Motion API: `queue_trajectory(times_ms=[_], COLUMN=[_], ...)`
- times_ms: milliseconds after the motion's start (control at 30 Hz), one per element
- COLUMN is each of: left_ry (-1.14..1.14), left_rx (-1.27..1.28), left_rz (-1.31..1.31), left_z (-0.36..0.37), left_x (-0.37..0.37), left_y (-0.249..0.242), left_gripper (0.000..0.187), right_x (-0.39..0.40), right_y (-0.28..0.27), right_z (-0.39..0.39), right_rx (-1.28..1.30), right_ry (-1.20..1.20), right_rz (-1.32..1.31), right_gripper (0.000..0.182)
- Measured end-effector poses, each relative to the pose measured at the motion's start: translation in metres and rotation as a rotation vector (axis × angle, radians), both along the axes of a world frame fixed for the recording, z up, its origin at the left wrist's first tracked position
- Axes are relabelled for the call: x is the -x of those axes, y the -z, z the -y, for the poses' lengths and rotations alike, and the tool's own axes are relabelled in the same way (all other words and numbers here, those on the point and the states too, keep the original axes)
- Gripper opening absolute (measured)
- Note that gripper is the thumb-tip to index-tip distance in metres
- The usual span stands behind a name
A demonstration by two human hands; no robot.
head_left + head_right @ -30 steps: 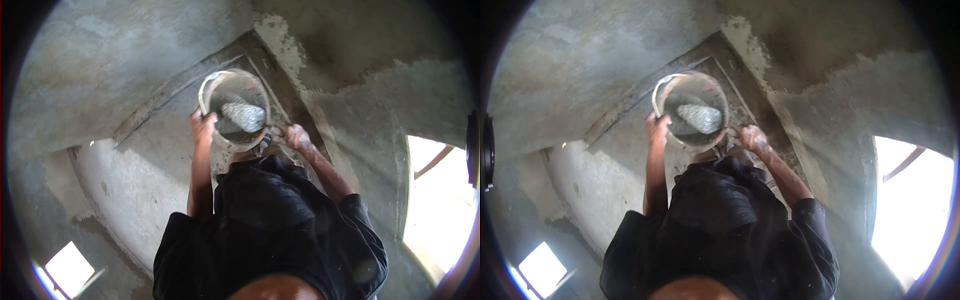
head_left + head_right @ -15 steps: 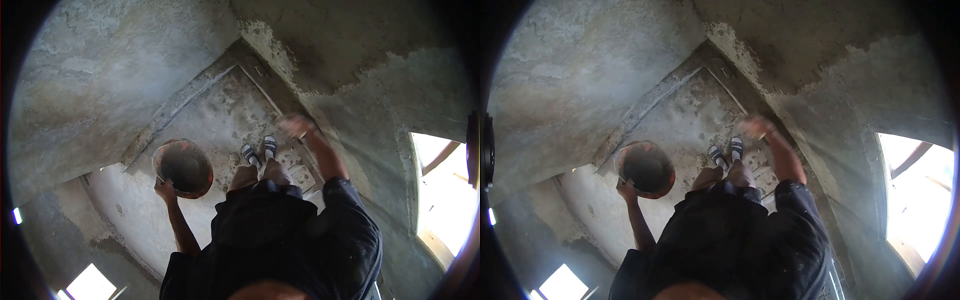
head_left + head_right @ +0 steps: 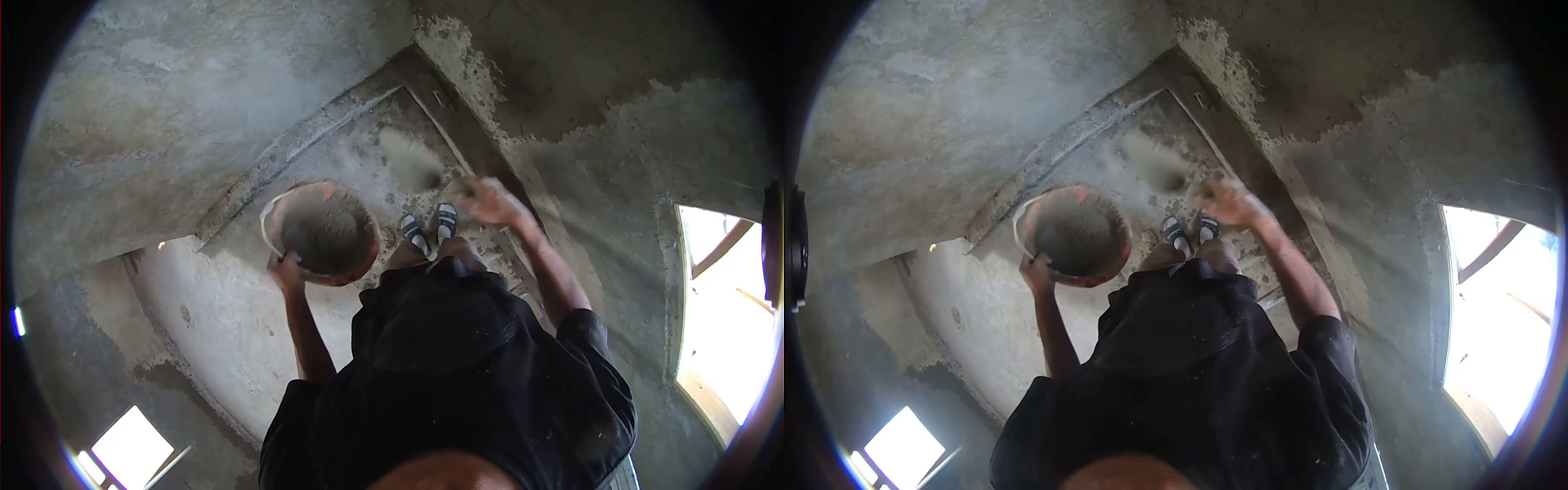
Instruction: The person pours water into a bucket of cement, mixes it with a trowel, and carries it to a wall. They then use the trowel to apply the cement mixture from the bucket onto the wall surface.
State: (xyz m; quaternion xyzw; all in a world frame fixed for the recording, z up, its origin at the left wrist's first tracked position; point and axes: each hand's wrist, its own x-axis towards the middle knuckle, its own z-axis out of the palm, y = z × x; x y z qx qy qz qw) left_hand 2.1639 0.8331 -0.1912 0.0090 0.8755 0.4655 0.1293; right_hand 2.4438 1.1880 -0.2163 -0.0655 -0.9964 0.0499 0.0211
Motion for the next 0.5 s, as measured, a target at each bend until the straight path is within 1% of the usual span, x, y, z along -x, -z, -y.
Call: queue_trajectory(times_ms=[33,100,133,167,200,233,267,300,333,367,400,433,467,500], left_ry=[-0.004,0.051,0.114,0.173,0.230,0.286,0.301,0.297,0.328,0.336,0.346,0.351,0.371,0.390], left_rx=[-0.005,-0.081,-0.118,-0.155,-0.103,-0.043,-0.107,-0.146,-0.090,-0.134,-0.186,-0.190,-0.203,-0.216], left_rz=[0.007,0.081,0.057,0.028,0.029,0.030,0.050,0.108,0.119,0.141,0.162,0.160,0.161,0.162], left_z=[-0.008,-0.031,-0.042,-0.055,-0.065,-0.074,-0.087,-0.098,-0.109,-0.119,-0.130,-0.139,-0.148,-0.153], left_x=[-0.004,-0.009,-0.012,-0.013,-0.014,-0.015,-0.019,-0.022,-0.024,-0.025,-0.026,-0.027,-0.028,-0.028], left_y=[0.004,0.010,0.009,0.006,0.002,-0.003,-0.010,-0.013,-0.022,-0.026,-0.028,-0.030,-0.033,-0.034], left_gripper=[0.027,0.025,0.024,0.023,0.022,0.022,0.020,0.019,0.024,0.028,0.033,0.033,0.037,0.041], right_x=[-0.001,0.016,0.015,0.015,0.012,0.001,0.004,0.011,0.017,0.021,0.024,0.026,0.025,0.024], right_y=[0.029,0.030,0.038,0.052,0.072,0.119,0.108,0.078,0.052,0.040,0.031,0.021,0.010,-0.003], right_z=[0.026,0.070,0.078,0.085,0.097,0.104,0.103,0.098,0.094,0.093,0.089,0.084,0.079,0.080], right_rx=[-0.551,0.794,0.794,0.539,0.291,-0.499,-0.480,-0.476,-0.475,-0.468,-0.266,-0.064,-0.068,-0.094], right_ry=[-0.247,0.248,0.248,0.199,0.145,-0.078,-0.089,-0.001,0.092,0.093,0.146,0.198,0.203,0.183], right_rz=[-0.276,-0.032,-0.020,-0.044,-0.067,-0.206,-0.209,-0.140,-0.068,-0.071,0.003,0.077,0.077,0.133], right_gripper=[0.028,0.039,0.039,0.043,0.047,0.043,0.043,0.038,0.034,0.034,0.031,0.028,0.028,0.029])
